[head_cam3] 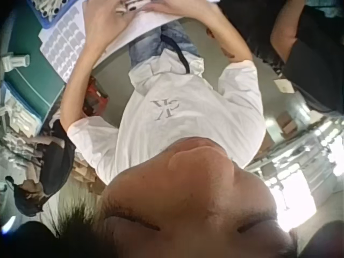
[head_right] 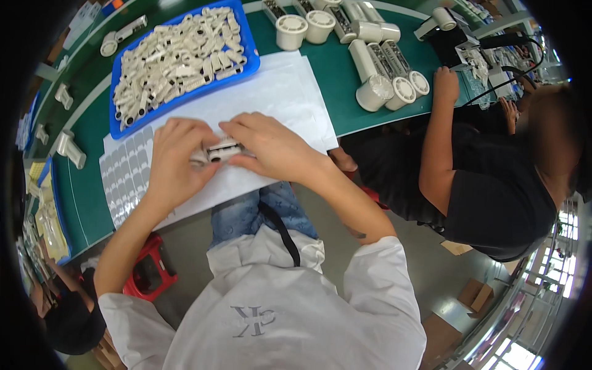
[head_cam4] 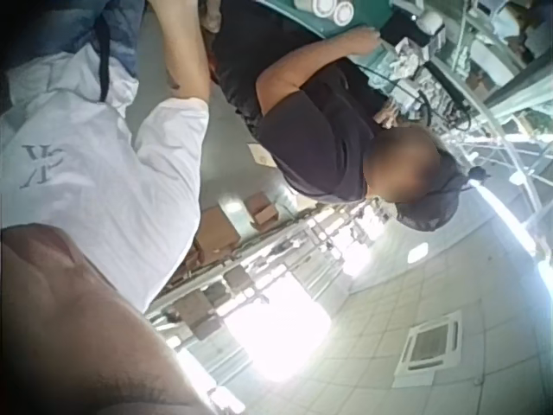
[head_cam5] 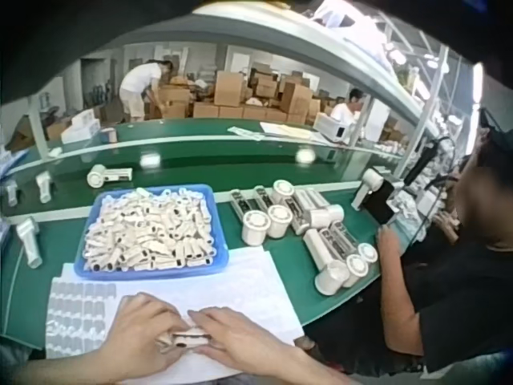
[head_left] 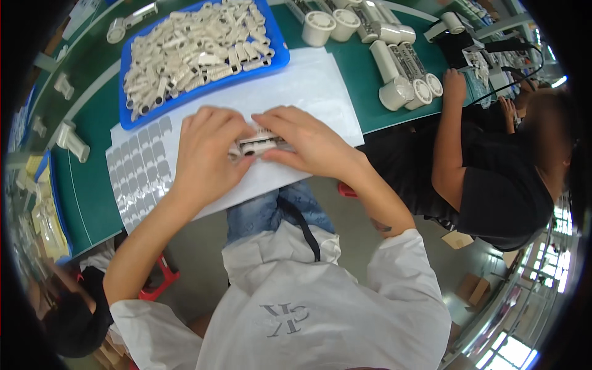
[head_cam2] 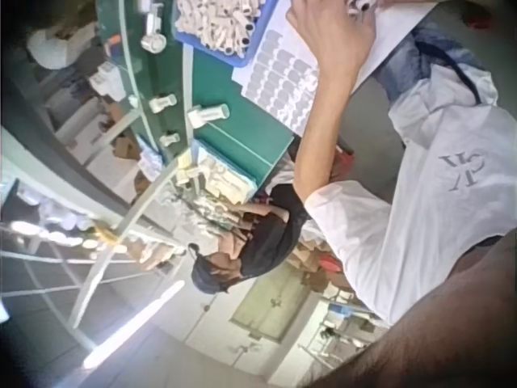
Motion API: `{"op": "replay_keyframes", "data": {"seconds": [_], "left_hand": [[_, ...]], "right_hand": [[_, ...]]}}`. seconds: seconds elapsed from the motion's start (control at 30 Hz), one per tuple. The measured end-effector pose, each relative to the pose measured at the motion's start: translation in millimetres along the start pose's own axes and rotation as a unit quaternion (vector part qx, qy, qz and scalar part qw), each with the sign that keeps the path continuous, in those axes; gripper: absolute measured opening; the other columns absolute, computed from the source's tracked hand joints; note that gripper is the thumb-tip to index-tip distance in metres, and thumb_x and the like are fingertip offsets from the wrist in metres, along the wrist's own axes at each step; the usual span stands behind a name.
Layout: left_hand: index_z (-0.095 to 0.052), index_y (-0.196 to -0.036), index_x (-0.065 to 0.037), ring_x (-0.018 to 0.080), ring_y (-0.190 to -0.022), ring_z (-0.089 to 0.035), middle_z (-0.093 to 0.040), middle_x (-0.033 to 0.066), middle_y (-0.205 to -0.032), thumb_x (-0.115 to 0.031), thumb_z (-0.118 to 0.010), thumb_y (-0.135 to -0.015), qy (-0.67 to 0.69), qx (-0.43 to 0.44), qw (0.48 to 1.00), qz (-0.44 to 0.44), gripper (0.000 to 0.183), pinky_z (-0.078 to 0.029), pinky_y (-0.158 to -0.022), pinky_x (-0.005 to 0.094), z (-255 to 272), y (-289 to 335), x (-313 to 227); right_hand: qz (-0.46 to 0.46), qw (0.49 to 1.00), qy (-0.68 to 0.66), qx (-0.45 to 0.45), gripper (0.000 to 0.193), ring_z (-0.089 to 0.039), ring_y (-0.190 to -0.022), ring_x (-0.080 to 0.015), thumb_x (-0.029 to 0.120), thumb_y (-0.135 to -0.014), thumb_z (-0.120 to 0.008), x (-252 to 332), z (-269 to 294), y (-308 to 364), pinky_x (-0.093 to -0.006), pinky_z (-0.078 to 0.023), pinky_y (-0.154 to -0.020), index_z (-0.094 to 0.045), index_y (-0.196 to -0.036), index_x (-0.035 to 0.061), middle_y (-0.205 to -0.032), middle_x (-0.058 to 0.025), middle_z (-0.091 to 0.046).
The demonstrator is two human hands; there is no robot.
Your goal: The person assembles small white electronic devices by inserting a cylindrical component into a rectangular housing. They then attach a circular cap to the device and place the finished unit on the table. The process is repeated continuously with components from a blue tray.
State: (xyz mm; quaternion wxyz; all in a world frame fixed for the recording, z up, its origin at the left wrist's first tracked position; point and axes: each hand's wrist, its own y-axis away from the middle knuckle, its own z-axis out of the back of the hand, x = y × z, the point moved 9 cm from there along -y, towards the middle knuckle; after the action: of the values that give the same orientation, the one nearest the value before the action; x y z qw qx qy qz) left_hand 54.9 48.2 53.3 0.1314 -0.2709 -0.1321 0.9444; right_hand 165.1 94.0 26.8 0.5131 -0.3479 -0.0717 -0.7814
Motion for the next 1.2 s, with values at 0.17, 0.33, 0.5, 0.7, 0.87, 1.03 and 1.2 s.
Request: {"op": "replay_keyframes", "data": {"seconds": [0.17,0.33,0.5,0.7,0.87,1.03,1.2], "left_hand": [[-0.063,-0.102,-0.011,0.0294,-0.101,-0.055,-0.064,0.0055,-0.103,-0.008,-0.084,-0.058,0.003,-0.031,0.999,0.002,0.048,-0.040,-0.088,0.0408,-10.7,-13.5,10.8],[-0.065,-0.104,-0.009,0.0299,-0.095,-0.056,-0.066,0.0070,-0.098,-0.012,-0.084,-0.059,-0.005,0.011,0.999,0.037,0.049,-0.041,-0.087,0.0406,-16.5,-17.3,19.2],[-0.070,-0.102,-0.005,0.0293,-0.092,-0.056,-0.066,0.0080,-0.094,-0.015,-0.084,-0.059,-0.016,0.049,0.998,0.020,0.046,-0.043,-0.083,0.0391,-25.0,-25.4,22.0],[-0.072,-0.102,-0.006,0.0279,-0.085,-0.055,-0.066,0.0070,-0.090,-0.021,-0.086,-0.058,-0.017,0.025,0.999,0.025,0.049,-0.045,-0.076,0.0388,-24.9,-24.1,23.1],[-0.075,-0.099,-0.011,0.0278,-0.083,-0.055,-0.066,0.0052,-0.086,-0.026,-0.085,-0.058,0.000,0.019,0.997,0.076,0.045,-0.046,-0.072,0.0385,-22.1,-19.3,29.8],[-0.074,-0.100,-0.011,0.0300,-0.081,-0.060,-0.069,0.0078,-0.087,-0.028,-0.085,-0.061,0.005,-0.030,0.999,0.046,0.044,-0.049,-0.074,0.0383,-19.1,-18.6,30.4],[-0.068,-0.099,-0.003,0.0269,-0.087,-0.068,-0.070,0.0117,-0.099,-0.032,-0.079,-0.077,0.236,-0.199,0.932,0.190,0.038,-0.053,-0.077,0.0348,45.7,38.1,74.1]], "right_hand": [[0.026,0.995,0.025,-0.090,0.059,-0.056,-0.107,-0.0359,0.014,-0.077,-0.075,-4.1,-3.1,1.2,-0.0428,-0.045,-0.093,-0.052,-0.128,-0.0030,-0.117,-0.0183,-0.059],[0.027,0.996,0.036,-0.081,0.063,-0.056,-0.108,-0.0356,0.014,-0.076,-0.076,-6.9,-4.4,-0.1,-0.0439,-0.045,-0.093,-0.049,-0.130,-0.0045,-0.119,-0.0181,-0.057],[0.021,0.992,0.063,-0.109,0.061,-0.056,-0.107,-0.0354,0.014,-0.077,-0.075,-5.8,-5.6,6.1,-0.0436,-0.044,-0.094,-0.050,-0.130,-0.0047,-0.118,-0.0176,-0.058],[-0.054,0.990,-0.040,-0.125,0.054,-0.059,-0.104,-0.0337,0.011,-0.072,-0.079,-25.1,-1.1,2.4,-0.0405,-0.047,-0.091,-0.061,-0.122,0.0006,-0.110,-0.0148,-0.063],[-0.142,0.971,-0.160,-0.104,0.049,-0.061,-0.101,-0.0303,0.010,-0.070,-0.082,-37.0,-4.8,-3.8,-0.0369,-0.049,-0.088,-0.066,-0.116,0.0026,-0.105,-0.0137,-0.066],[-0.101,0.976,-0.165,-0.101,0.053,-0.059,-0.109,-0.0258,0.012,-0.073,-0.081,-33.0,8.1,-3.3,-0.0348,-0.047,-0.092,-0.062,-0.121,0.0036,-0.116,-0.0121,-0.062],[-0.055,0.951,-0.204,-0.226,0.034,-0.062,-0.094,-0.0169,0.010,-0.085,-0.071,7.4,28.9,-35.5,-0.0290,-0.049,-0.079,-0.063,-0.118,0.0037,-0.110,-0.0081,-0.064]]}}
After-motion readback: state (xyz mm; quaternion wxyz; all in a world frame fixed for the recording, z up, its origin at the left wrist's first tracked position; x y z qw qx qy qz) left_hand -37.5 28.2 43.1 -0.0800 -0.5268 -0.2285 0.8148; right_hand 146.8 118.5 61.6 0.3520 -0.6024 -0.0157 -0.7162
